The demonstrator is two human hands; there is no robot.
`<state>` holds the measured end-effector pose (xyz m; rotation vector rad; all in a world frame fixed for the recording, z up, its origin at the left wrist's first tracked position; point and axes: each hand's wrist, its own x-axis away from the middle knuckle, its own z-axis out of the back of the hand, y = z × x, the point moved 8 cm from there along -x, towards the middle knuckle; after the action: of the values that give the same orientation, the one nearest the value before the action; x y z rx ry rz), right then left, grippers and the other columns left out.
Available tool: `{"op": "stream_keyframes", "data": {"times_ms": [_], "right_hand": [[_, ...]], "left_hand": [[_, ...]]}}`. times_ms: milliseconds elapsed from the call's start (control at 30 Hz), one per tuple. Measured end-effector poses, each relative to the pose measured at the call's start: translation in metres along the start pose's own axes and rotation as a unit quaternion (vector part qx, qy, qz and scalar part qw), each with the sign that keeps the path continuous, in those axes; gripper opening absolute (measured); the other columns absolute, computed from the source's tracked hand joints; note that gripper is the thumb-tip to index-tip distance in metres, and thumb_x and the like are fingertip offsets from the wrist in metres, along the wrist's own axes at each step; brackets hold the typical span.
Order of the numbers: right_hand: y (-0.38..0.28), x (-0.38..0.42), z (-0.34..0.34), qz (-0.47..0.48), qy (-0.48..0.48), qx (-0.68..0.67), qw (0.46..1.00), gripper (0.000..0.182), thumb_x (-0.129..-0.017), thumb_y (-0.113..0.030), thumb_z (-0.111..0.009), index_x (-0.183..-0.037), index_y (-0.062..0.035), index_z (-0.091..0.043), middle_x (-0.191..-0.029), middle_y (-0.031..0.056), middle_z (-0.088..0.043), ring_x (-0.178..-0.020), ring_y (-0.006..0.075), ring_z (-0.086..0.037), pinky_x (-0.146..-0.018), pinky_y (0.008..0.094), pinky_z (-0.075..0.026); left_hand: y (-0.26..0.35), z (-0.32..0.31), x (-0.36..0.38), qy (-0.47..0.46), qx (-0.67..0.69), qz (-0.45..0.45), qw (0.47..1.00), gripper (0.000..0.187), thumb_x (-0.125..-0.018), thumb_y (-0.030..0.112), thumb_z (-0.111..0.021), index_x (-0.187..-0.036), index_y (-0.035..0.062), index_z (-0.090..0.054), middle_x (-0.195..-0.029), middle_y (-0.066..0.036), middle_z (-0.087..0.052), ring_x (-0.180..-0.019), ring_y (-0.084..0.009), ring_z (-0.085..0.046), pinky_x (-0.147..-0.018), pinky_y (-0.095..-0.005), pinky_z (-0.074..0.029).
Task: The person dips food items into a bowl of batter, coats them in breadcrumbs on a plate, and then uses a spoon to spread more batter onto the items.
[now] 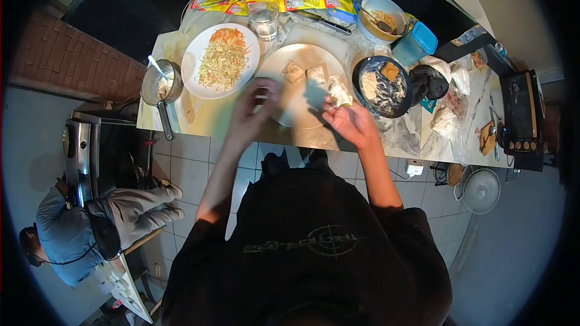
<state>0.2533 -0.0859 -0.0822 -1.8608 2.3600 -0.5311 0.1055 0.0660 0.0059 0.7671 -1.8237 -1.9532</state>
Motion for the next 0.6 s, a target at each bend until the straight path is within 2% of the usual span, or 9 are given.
{"op": "stream_keyframes", "data": {"times_ms": [67,100,167,200,300,433,500,600], "right_hand": [[0.004,0.003,-0.009,-0.025,0.003,0.02,0.999,0.039,-0.092,-0.013,-0.056,-0.129,-0.0033,-0.05,-0.112,0.0156,-0.062,-0.09,0.0195,-0.06,-0.084,0.0347,-0.049],[0.003,0.003,-0.012,-0.019,0.001,0.021,1.0,0.039,-0.092,-0.013,-0.056,-0.129,-0.0033,-0.05,-0.112,0.0156,-0.062,-0.09,0.0195,-0.06,-0.084,0.0347,-0.049],[0.005,0.005,-0.024,-0.039,-0.049,0.021,0.998,0.04,-0.092,-0.015,-0.055,-0.13,-0.0028,-0.05,-0.112,0.0158,-0.062,-0.091,0.0191,-0.06,-0.082,0.0333,-0.048],[0.005,0.006,-0.032,-0.039,-0.08,0.028,0.996,0.039,-0.093,-0.017,-0.054,-0.129,-0.0014,-0.05,-0.11,0.0159,-0.062,-0.091,0.0192,-0.058,-0.079,0.0323,-0.047],[0.003,0.01,-0.044,-0.045,-0.08,0.028,0.995,0.039,-0.093,-0.016,-0.053,-0.128,-0.0001,-0.05,-0.108,0.0156,-0.061,-0.09,0.0199,-0.057,-0.078,0.0325,-0.046],[0.001,0.014,-0.05,-0.043,-0.047,0.019,0.998,0.037,-0.093,-0.015,-0.052,-0.127,0.0008,-0.051,-0.108,0.0148,-0.061,-0.088,0.0201,-0.056,-0.076,0.0324,-0.046],[0.002,0.015,-0.053,-0.055,-0.073,0.013,0.996,0.037,-0.093,-0.014,-0.052,-0.127,0.0006,-0.051,-0.108,0.0142,-0.061,-0.089,0.0209,-0.056,-0.076,0.0327,-0.046],[0.003,0.014,-0.053,-0.065,-0.101,0.006,0.993,0.038,-0.093,-0.014,-0.052,-0.127,0.0012,-0.051,-0.107,0.0137,-0.061,-0.09,0.0214,-0.057,-0.076,0.0334,-0.047]], "left_hand": [[-0.005,-0.038,-0.009,-0.075,0.017,0.059,0.995,0.023,-0.091,0.015,-0.067,-0.111,0.0058,-0.061,-0.105,0.0,-0.061,-0.092,-0.008,-0.055,-0.081,-0.0249,-0.044],[-0.004,-0.043,-0.011,-0.079,0.016,0.055,0.995,0.023,-0.091,0.015,-0.067,-0.111,0.0058,-0.061,-0.105,0.0,-0.061,-0.092,-0.008,-0.055,-0.081,-0.0249,-0.044],[-0.012,-0.063,-0.011,-0.148,0.044,0.106,0.982,0.026,-0.093,0.016,-0.064,-0.117,0.0057,-0.061,-0.113,-0.001,-0.061,-0.103,-0.0101,-0.053,-0.091,-0.0263,-0.042],[-0.012,-0.067,-0.011,-0.159,0.051,0.102,0.981,0.028,-0.092,0.018,-0.065,-0.118,0.0056,-0.062,-0.114,-0.002,-0.061,-0.103,-0.0099,-0.053,-0.091,-0.0264,-0.041],[-0.013,-0.072,-0.01,-0.164,0.098,0.128,0.973,0.027,-0.092,0.017,-0.065,-0.116,0.005,-0.062,-0.111,-0.001,-0.061,-0.102,-0.0097,-0.054,-0.092,-0.0263,-0.041],[-0.012,-0.079,-0.009,-0.171,0.137,0.107,0.97,0.027,-0.092,0.017,-0.065,-0.115,0.0044,-0.061,-0.108,0.0,-0.061,-0.102,-0.0093,-0.054,-0.092,-0.0261,-0.042],[-0.008,-0.076,-0.011,-0.133,0.149,0.073,0.977,0.027,-0.09,0.011,-0.068,-0.116,0.0039,-0.062,-0.103,0.0,-0.062,-0.096,-0.0077,-0.057,-0.088,-0.0243,-0.045],[-0.011,-0.078,-0.011,-0.138,0.155,0.092,0.974,0.027,-0.09,0.01,-0.068,-0.115,0.0036,-0.061,-0.101,0.0,-0.061,-0.096,-0.0077,-0.057,-0.086,-0.0241,-0.046]]}}
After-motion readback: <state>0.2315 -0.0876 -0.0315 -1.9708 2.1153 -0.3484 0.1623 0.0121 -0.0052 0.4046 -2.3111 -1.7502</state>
